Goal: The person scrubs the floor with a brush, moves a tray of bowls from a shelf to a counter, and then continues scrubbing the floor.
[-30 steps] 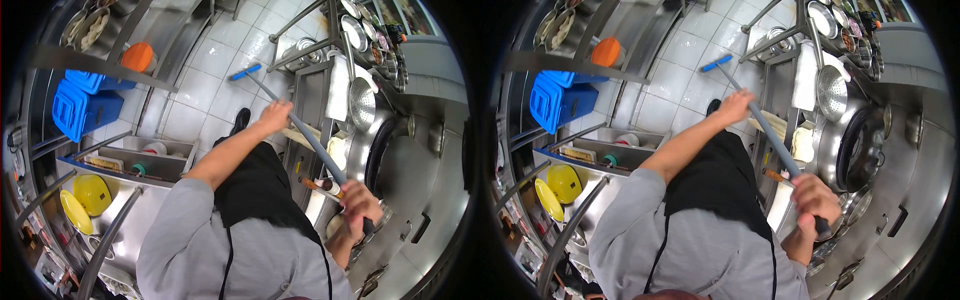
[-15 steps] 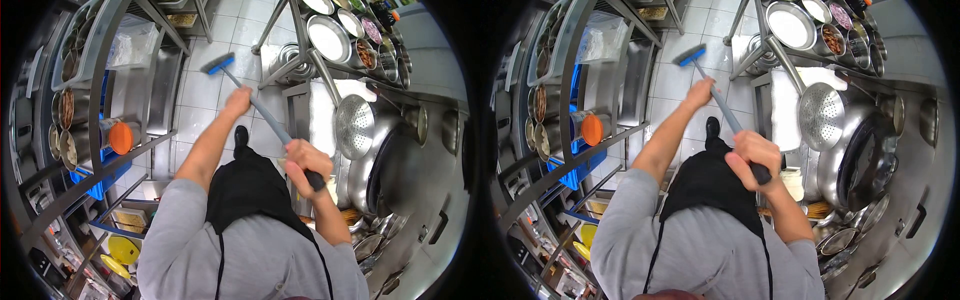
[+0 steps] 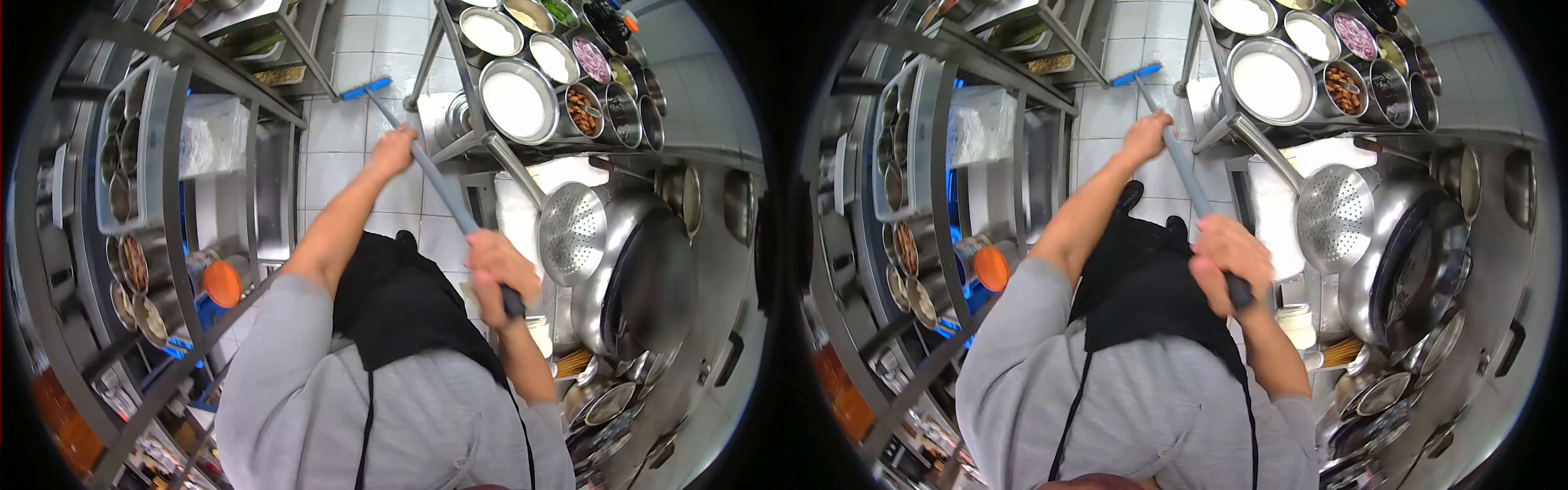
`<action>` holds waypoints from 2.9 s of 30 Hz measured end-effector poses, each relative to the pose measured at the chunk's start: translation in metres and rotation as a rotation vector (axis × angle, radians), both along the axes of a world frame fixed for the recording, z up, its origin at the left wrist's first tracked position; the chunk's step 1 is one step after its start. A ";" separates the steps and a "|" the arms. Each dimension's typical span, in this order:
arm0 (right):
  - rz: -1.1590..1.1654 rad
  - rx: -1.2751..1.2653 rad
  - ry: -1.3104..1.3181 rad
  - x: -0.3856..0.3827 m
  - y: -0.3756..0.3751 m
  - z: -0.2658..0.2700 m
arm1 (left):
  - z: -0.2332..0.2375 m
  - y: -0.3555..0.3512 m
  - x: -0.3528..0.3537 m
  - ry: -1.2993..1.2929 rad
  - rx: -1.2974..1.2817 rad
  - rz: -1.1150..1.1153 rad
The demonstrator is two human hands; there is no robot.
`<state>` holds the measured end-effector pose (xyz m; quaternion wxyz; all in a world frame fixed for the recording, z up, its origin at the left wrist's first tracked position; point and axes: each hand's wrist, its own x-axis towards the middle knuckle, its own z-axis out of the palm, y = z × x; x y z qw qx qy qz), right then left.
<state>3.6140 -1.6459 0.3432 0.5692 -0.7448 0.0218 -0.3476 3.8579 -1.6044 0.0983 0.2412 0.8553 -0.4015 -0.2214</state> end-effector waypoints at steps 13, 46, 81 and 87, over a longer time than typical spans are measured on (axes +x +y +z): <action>-0.404 0.304 0.282 0.018 0.068 0.061 | -0.042 0.044 -0.021 0.084 -0.094 -0.634; -0.419 0.258 0.329 -0.140 0.207 0.062 | -0.057 0.132 -0.169 0.163 0.116 -0.880; -0.751 0.317 0.448 -0.180 0.293 0.103 | -0.020 0.160 -0.250 0.156 0.230 -1.444; -1.042 0.223 0.281 -0.225 0.357 0.141 | 0.032 0.158 -0.344 0.296 0.003 -1.757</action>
